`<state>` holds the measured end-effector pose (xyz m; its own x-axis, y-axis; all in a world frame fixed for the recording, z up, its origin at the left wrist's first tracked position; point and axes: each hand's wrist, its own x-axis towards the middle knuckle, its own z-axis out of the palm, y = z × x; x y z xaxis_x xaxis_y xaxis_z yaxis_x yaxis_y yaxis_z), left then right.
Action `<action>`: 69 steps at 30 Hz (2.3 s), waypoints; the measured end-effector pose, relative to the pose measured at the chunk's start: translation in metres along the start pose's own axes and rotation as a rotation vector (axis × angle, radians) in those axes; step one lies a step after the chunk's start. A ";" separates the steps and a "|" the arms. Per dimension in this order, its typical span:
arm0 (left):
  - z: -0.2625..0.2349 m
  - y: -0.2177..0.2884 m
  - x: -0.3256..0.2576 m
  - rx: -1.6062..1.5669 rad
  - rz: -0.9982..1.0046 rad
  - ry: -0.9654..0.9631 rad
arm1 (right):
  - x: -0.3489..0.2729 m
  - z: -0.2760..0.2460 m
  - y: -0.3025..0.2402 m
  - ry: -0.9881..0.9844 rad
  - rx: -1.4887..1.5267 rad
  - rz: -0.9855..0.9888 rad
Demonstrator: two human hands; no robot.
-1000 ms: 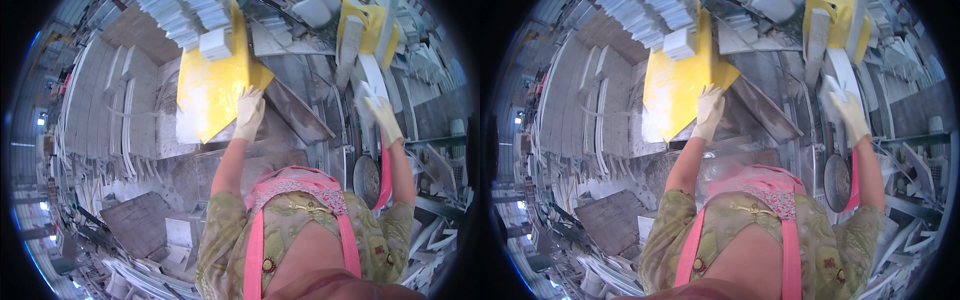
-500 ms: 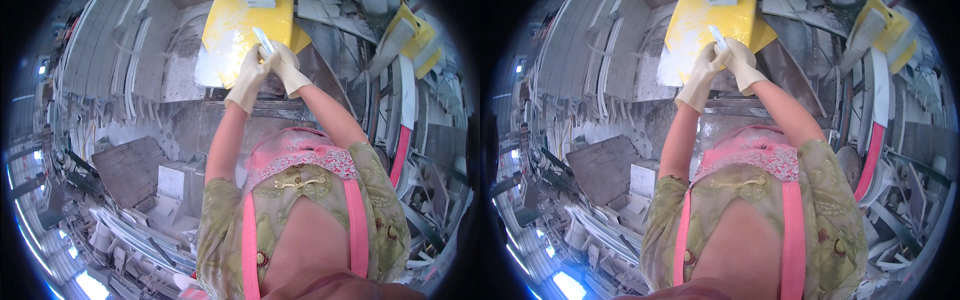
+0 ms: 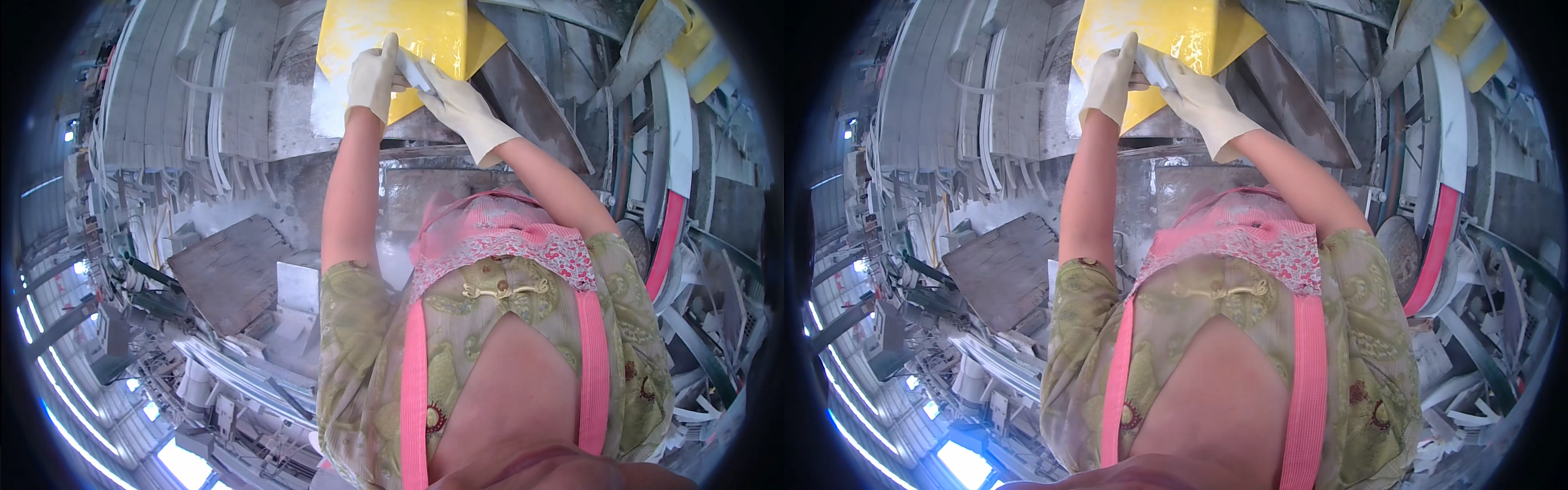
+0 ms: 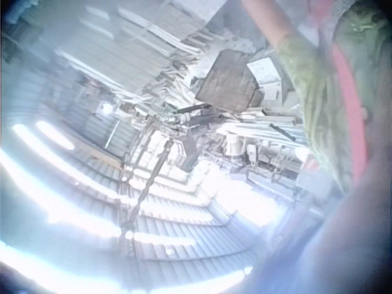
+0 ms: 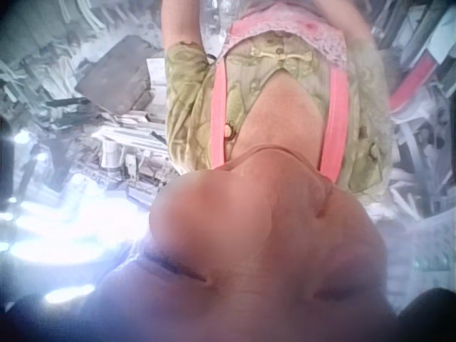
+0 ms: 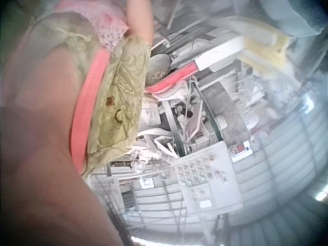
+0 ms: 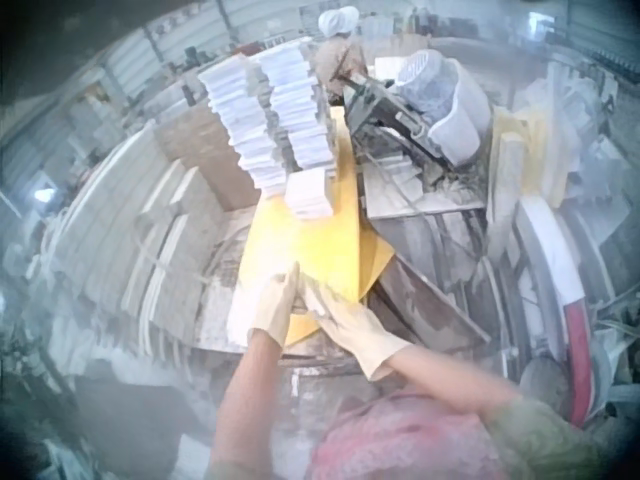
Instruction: The person repeatedly picks up small white rectangular blocks from a yellow tray and stacks them into neat piles. They handle the blocks one at a time, aligning each piece before placing it on top of the growing stack.
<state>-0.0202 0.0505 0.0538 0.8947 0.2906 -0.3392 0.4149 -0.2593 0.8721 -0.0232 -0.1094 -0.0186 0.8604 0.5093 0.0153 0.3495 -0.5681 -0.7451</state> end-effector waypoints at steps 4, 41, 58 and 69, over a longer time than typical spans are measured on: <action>-0.001 0.002 0.010 0.235 -0.020 -0.016 | -0.002 -0.004 -0.006 0.024 -0.097 -0.031; 0.007 -0.015 0.004 0.402 0.100 0.125 | -0.365 -0.274 0.218 0.429 -0.737 0.608; 0.042 -0.020 0.015 0.483 0.097 0.279 | -0.324 -0.274 0.244 0.510 -0.828 0.573; 0.036 -0.021 0.001 0.187 0.034 0.262 | -0.281 -0.292 0.248 0.179 -1.047 0.632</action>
<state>-0.0221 0.0230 0.0228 0.8459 0.4993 -0.1875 0.4301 -0.4307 0.7935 -0.0701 -0.5822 -0.0125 0.9958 -0.0911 -0.0011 -0.0883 -0.9677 0.2362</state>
